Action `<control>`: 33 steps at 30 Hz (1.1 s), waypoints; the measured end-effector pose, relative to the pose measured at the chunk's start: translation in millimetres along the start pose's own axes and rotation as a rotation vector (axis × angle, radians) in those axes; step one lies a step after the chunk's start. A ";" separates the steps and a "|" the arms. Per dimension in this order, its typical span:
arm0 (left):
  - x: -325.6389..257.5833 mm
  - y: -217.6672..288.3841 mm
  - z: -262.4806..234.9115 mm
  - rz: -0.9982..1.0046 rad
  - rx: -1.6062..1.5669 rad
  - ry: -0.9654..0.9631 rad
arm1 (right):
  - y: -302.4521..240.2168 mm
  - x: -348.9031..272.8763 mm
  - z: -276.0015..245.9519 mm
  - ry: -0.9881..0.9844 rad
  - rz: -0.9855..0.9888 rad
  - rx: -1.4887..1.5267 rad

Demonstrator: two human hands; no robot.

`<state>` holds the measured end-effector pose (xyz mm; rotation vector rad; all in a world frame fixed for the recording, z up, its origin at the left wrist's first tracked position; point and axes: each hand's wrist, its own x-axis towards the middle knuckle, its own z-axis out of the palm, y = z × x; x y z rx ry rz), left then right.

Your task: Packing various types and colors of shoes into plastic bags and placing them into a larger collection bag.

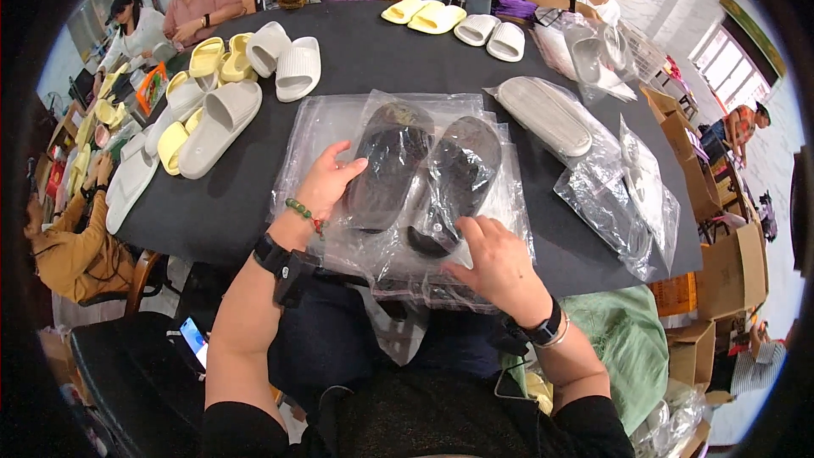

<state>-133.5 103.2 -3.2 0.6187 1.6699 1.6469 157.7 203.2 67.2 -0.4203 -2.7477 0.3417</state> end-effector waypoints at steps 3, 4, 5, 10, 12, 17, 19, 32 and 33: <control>1.5 -1.6 -1.5 0.046 0.069 -0.014 | 14.3 -8.0 15.2 0.012 0.001 0.015; 1.4 -1.5 -2.1 0.045 0.067 -0.004 | 18.2 -11.3 12.5 0.029 0.019 0.049; 1.0 2.1 1.3 0.058 0.120 -0.005 | 20.9 -14.8 8.0 0.046 0.045 0.080; -4.2 5.4 -0.2 0.107 0.152 0.035 | 18.0 -27.7 -18.3 0.135 -0.080 0.173; -3.7 4.2 -1.5 0.144 0.139 -0.009 | 13.2 -30.4 -24.5 0.113 -0.080 0.161; 0.9 5.5 -2.6 0.077 0.106 -0.027 | 15.6 -29.4 -23.3 0.019 -0.146 0.166; 2.1 7.6 -2.4 0.038 0.075 -0.053 | 15.2 -27.7 -22.5 0.077 -0.105 0.192; 29.8 69.8 -20.1 -0.035 0.022 -0.276 | -9.5 2.7 -54.1 0.296 -0.122 0.337; 34.7 88.5 -18.9 -0.026 0.014 -0.353 | -14.8 5.4 -55.3 0.309 -0.150 0.380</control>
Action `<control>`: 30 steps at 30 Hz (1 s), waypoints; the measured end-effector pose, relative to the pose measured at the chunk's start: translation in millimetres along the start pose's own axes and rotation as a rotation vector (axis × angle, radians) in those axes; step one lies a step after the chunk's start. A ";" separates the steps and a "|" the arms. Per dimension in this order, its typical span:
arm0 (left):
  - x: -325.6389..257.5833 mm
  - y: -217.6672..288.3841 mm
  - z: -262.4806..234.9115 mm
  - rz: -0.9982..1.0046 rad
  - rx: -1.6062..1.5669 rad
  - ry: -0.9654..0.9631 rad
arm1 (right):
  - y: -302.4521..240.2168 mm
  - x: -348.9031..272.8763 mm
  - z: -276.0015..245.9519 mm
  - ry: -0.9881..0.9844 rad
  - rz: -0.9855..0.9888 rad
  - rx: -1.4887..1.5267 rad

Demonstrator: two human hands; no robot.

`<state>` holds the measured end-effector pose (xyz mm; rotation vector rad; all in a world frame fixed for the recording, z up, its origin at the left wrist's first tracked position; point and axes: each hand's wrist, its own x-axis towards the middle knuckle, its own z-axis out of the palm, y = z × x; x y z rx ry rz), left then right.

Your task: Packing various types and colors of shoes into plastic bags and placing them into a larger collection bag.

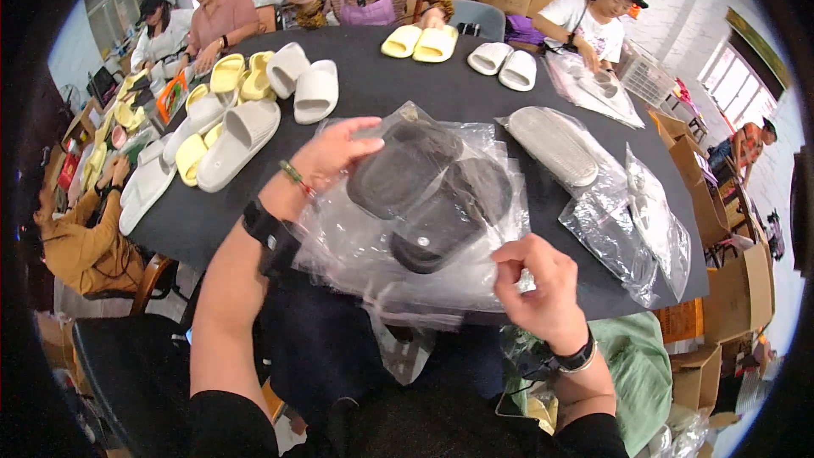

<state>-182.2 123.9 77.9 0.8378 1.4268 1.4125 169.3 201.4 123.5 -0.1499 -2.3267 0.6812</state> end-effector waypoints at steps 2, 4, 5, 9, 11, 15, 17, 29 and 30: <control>9.4 26.8 -9.9 0.046 -0.012 -0.056 | -11.4 9.2 7.6 -0.029 -0.109 0.032; 19.0 51.8 -13.6 0.194 0.235 -0.001 | -23.7 18.3 22.2 -0.083 -0.191 0.115; 26.5 57.7 -19.8 0.198 0.242 -0.022 | -29.1 23.1 32.3 -0.102 -0.241 0.197; 20.9 55.9 -108.8 0.110 -0.298 0.349 | -21.4 25.9 53.0 -0.269 -0.362 0.302; 3.4 32.6 -143.2 0.088 -0.135 0.530 | -1.0 22.7 53.0 -0.362 -0.255 0.242; -35.2 -4.7 -116.0 0.071 0.323 0.679 | 78.1 26.0 19.6 -0.131 0.030 -0.082; -61.0 -16.0 -86.1 -0.001 0.409 0.627 | 118.8 24.7 8.2 -0.151 0.221 -0.267; -65.9 -28.0 -0.3 -0.291 0.488 0.283 | 157.8 -7.5 7.8 -0.283 0.591 -0.184; -64.3 -33.0 -2.6 -0.289 0.490 0.294 | 156.2 -9.1 8.5 -0.247 0.605 -0.132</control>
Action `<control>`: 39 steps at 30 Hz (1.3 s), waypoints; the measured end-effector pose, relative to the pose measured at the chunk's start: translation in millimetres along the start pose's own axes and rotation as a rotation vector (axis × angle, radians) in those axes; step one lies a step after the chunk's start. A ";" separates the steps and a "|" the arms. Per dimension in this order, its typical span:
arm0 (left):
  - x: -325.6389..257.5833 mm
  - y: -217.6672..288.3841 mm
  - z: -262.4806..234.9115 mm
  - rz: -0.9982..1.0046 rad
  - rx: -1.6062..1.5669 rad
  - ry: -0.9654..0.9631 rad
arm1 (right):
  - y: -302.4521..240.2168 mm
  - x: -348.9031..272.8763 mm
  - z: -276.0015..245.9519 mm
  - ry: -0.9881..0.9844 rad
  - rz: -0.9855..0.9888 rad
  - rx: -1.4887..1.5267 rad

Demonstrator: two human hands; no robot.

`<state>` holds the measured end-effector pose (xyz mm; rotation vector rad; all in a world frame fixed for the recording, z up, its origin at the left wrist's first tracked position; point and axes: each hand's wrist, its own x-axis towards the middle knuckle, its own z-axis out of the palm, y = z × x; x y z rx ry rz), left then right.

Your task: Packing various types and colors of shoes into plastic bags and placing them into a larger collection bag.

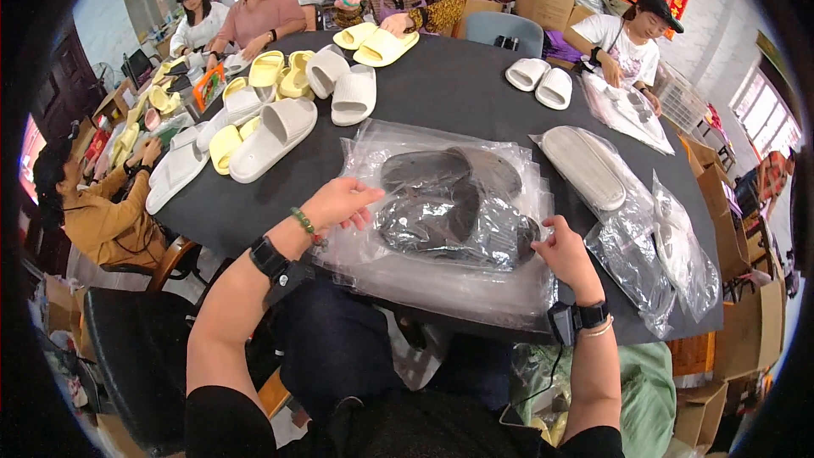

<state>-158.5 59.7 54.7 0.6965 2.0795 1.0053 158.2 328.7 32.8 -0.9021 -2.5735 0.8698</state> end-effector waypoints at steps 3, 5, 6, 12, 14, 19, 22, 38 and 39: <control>8.1 -8.2 2.9 0.054 -0.274 -0.063 | -12.8 -11.6 1.8 -0.016 0.010 0.143; 10.1 -3.1 6.0 0.079 -0.318 -0.040 | -18.5 -22.7 1.2 -0.029 0.038 0.196; 11.7 1.1 8.7 0.104 -0.362 -0.022 | -19.1 -27.8 2.1 -0.021 0.043 0.200; 22.8 26.2 -19.7 0.162 -0.536 -0.070 | -28.0 -44.6 17.9 -0.114 -0.033 0.280; 28.7 45.8 -33.1 0.253 -0.582 -0.069 | -32.5 -41.2 21.0 -0.120 -0.018 0.278; 13.4 86.0 -36.1 0.386 -0.543 -0.047 | -35.4 -28.4 19.9 -0.065 -0.151 0.244; 7.8 74.0 -37.3 0.309 -0.458 -0.015 | -3.4 -6.7 17.9 0.155 -0.121 -0.010; -13.5 71.4 -25.9 0.326 -0.520 0.005 | -4.9 -23.5 -1.1 0.024 0.157 0.189; -14.1 73.8 -20.4 0.323 -0.528 0.002 | 5.9 -27.5 -0.2 0.034 0.112 0.159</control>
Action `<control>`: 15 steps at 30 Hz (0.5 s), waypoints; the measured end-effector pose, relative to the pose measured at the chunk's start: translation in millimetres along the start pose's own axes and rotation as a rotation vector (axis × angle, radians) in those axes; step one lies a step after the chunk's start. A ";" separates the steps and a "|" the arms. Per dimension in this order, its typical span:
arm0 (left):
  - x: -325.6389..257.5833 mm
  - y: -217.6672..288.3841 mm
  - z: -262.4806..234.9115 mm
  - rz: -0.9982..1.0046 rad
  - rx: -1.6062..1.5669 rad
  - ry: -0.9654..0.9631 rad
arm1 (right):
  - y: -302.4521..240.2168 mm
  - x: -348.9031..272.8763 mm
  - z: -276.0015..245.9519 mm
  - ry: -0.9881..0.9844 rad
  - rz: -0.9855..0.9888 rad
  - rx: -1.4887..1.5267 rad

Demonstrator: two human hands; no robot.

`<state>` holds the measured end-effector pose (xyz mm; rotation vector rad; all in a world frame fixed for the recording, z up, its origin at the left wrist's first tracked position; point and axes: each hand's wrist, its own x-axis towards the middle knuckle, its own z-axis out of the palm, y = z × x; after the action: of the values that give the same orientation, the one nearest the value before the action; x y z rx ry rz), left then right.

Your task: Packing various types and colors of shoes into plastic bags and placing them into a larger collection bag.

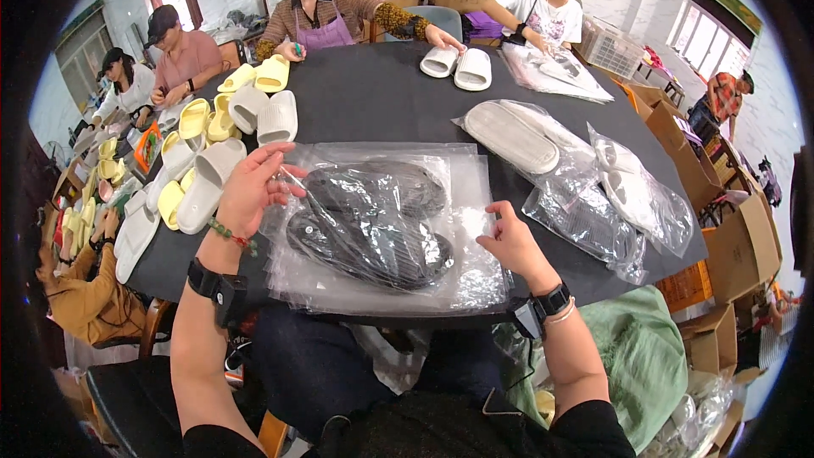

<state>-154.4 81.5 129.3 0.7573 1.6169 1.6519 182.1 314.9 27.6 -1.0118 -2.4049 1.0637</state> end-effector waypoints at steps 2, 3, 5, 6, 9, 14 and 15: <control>0.2 -3.7 4.7 -0.005 -0.009 -0.004 | 16.7 -3.1 4.3 0.011 -0.044 -0.072; 0.6 -6.8 5.4 -0.017 -0.020 -0.002 | 21.6 -4.2 6.7 0.012 -0.041 -0.073; 0.9 -8.9 4.6 -0.030 -0.029 0.004 | 20.4 -6.3 11.1 0.077 -0.116 -0.260; 0.5 -8.7 2.9 -0.034 -0.019 -0.013 | 14.9 -11.0 12.2 0.167 -0.177 -0.400; -4.7 -1.9 3.3 -0.077 0.020 -0.028 | -5.7 -8.2 5.0 0.333 -0.425 -0.436; -21.0 1.1 -9.7 -0.222 0.081 -0.064 | -18.3 4.1 13.6 0.053 -0.159 -0.113; -21.9 -1.2 -13.4 -0.222 0.083 -0.067 | -10.1 10.1 18.8 0.055 -0.157 -0.112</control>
<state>-152.2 55.8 128.8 0.6412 1.6656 1.3967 160.1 307.7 22.6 -0.8581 -2.4755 0.8445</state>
